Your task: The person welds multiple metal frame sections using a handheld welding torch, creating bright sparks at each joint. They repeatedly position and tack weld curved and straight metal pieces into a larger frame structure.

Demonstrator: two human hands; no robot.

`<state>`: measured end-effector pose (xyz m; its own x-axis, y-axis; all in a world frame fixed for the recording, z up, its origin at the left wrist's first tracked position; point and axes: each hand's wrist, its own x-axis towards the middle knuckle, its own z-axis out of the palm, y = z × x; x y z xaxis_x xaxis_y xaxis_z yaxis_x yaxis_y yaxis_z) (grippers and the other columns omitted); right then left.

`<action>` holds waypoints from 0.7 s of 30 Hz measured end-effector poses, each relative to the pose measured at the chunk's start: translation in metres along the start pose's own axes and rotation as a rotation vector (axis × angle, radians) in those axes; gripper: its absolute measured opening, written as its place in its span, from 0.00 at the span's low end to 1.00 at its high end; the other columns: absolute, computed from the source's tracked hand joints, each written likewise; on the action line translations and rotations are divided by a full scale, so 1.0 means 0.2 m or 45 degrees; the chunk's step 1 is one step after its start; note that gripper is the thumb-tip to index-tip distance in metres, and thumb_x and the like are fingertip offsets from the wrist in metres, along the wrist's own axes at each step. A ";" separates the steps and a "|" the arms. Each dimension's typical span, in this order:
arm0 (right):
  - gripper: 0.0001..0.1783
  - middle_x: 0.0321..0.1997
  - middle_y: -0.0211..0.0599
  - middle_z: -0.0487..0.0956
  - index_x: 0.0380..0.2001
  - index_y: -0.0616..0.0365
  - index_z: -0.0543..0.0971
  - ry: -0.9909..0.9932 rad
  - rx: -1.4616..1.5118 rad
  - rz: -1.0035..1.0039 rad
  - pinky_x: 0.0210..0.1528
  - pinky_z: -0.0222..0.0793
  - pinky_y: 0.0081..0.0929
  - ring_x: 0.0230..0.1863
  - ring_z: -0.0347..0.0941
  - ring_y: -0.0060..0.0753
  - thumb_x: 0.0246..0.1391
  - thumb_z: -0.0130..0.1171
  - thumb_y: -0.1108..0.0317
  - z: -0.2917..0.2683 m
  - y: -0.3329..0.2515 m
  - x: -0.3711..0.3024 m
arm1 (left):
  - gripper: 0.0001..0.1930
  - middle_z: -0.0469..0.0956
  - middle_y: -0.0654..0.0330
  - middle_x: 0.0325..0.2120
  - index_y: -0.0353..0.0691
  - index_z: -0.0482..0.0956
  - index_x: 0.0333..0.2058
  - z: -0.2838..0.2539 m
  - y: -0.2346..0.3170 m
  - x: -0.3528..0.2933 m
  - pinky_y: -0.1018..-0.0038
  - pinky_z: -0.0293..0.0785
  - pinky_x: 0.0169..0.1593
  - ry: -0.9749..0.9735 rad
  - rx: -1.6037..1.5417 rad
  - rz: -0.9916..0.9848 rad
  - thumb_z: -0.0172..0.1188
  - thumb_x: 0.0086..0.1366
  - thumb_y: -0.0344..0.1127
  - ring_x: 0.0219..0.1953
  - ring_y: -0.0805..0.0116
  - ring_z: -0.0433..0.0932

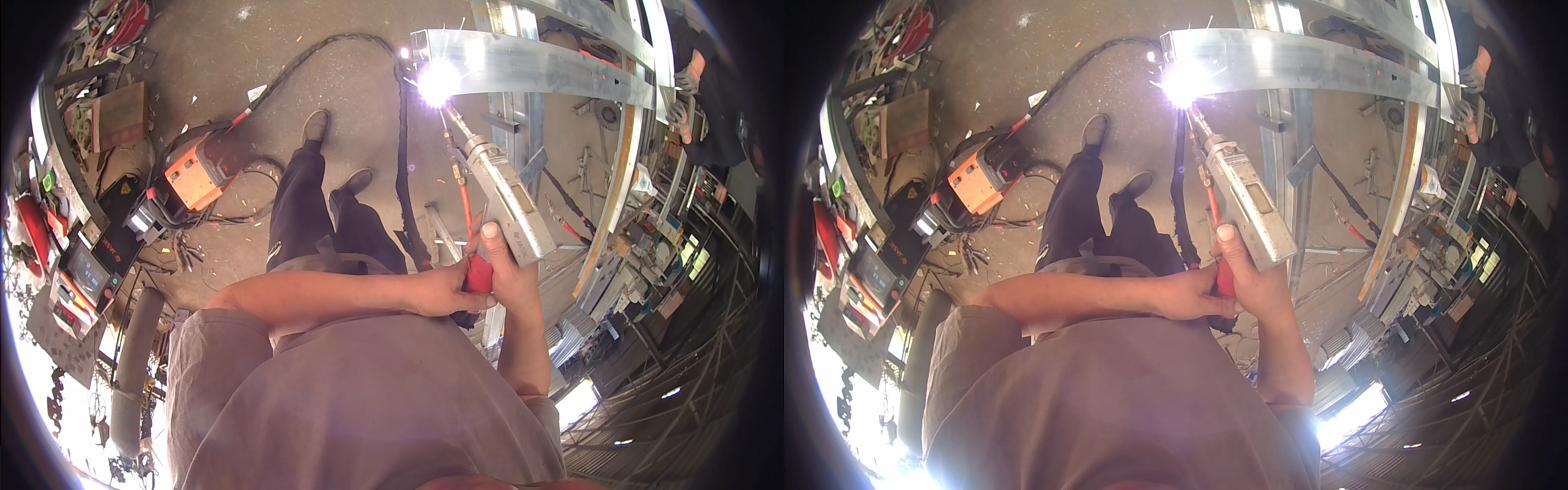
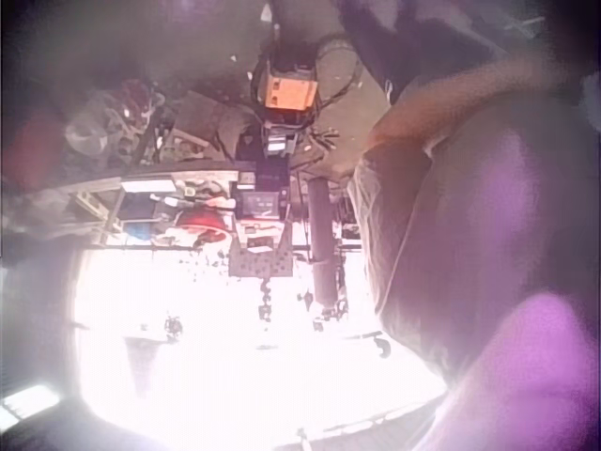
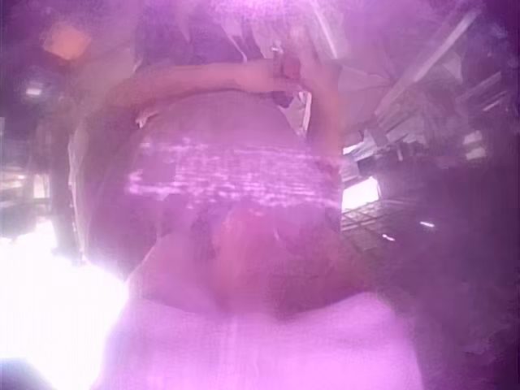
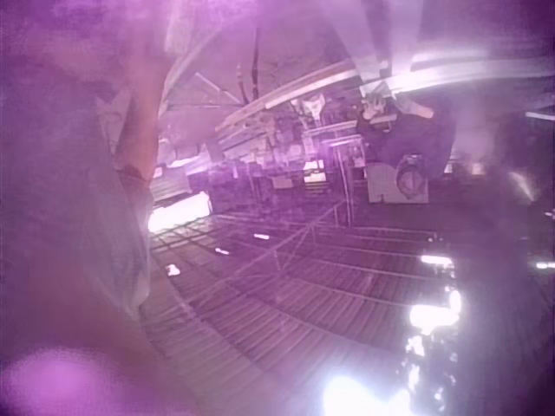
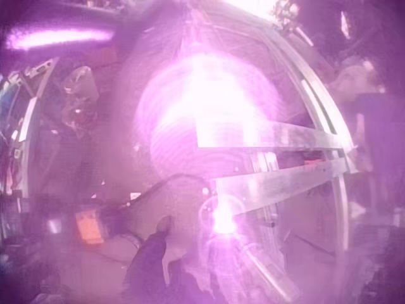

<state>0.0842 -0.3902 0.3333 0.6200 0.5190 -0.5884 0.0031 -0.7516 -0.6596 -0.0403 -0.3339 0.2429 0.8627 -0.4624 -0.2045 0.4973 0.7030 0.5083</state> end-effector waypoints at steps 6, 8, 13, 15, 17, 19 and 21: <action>0.21 0.30 0.32 0.81 0.43 0.63 0.80 -0.006 0.052 0.012 0.35 0.75 0.29 0.33 0.79 0.26 0.68 0.62 0.52 -0.01 0.01 -0.01 | 0.26 0.78 0.59 0.45 0.32 0.62 0.60 0.00 0.00 -0.01 0.71 0.74 0.58 -0.037 -0.056 -0.005 0.61 0.75 0.43 0.50 0.73 0.77; 0.21 0.30 0.32 0.81 0.44 0.63 0.80 0.002 0.062 0.022 0.35 0.75 0.29 0.33 0.79 0.26 0.68 0.62 0.51 -0.01 0.01 -0.01 | 0.27 0.78 0.59 0.45 0.32 0.61 0.61 0.01 0.00 -0.01 0.70 0.75 0.58 -0.041 -0.065 -0.003 0.60 0.75 0.44 0.51 0.72 0.77; 0.19 0.37 0.33 0.81 0.44 0.62 0.80 -0.015 0.066 0.093 0.39 0.73 0.27 0.34 0.77 0.24 0.70 0.59 0.54 0.00 0.01 -0.03 | 0.30 0.78 0.56 0.49 0.31 0.58 0.63 0.02 -0.02 0.00 0.68 0.75 0.60 -0.078 -0.079 -0.024 0.60 0.76 0.44 0.52 0.69 0.78; 0.18 0.40 0.33 0.81 0.47 0.62 0.79 0.018 0.137 0.093 0.41 0.74 0.27 0.36 0.78 0.25 0.70 0.58 0.55 0.00 0.02 -0.07 | 0.32 0.77 0.53 0.52 0.30 0.57 0.65 0.03 -0.01 0.00 0.67 0.74 0.61 -0.085 -0.066 -0.051 0.61 0.75 0.44 0.55 0.67 0.78; 0.19 0.40 0.34 0.81 0.48 0.63 0.80 0.064 0.152 0.036 0.43 0.75 0.29 0.38 0.78 0.27 0.70 0.58 0.55 -0.01 0.02 -0.12 | 0.34 0.77 0.52 0.53 0.30 0.56 0.66 0.04 0.01 -0.01 0.67 0.74 0.61 -0.003 0.021 0.124 0.62 0.75 0.43 0.55 0.66 0.78; 0.20 0.39 0.34 0.83 0.48 0.64 0.82 0.111 0.166 -0.029 0.46 0.76 0.31 0.41 0.79 0.29 0.69 0.59 0.56 -0.04 0.03 -0.18 | 0.39 0.77 0.50 0.54 0.31 0.51 0.70 0.05 0.06 -0.02 0.66 0.74 0.61 -0.044 0.066 0.062 0.64 0.72 0.42 0.57 0.63 0.77; 0.21 0.45 0.37 0.81 0.47 0.64 0.82 0.164 0.175 -0.161 0.50 0.75 0.34 0.47 0.78 0.31 0.70 0.57 0.53 -0.08 0.06 -0.24 | 0.43 0.77 0.49 0.55 0.32 0.47 0.72 0.06 0.12 -0.02 0.67 0.74 0.61 -0.056 0.186 0.007 0.65 0.71 0.41 0.58 0.62 0.77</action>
<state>0.0672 -0.4300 0.3606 0.7167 0.5423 -0.4384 -0.0148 -0.6167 -0.7870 -0.0327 -0.3217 0.2651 0.8590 -0.4842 -0.1661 0.4712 0.6210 0.6264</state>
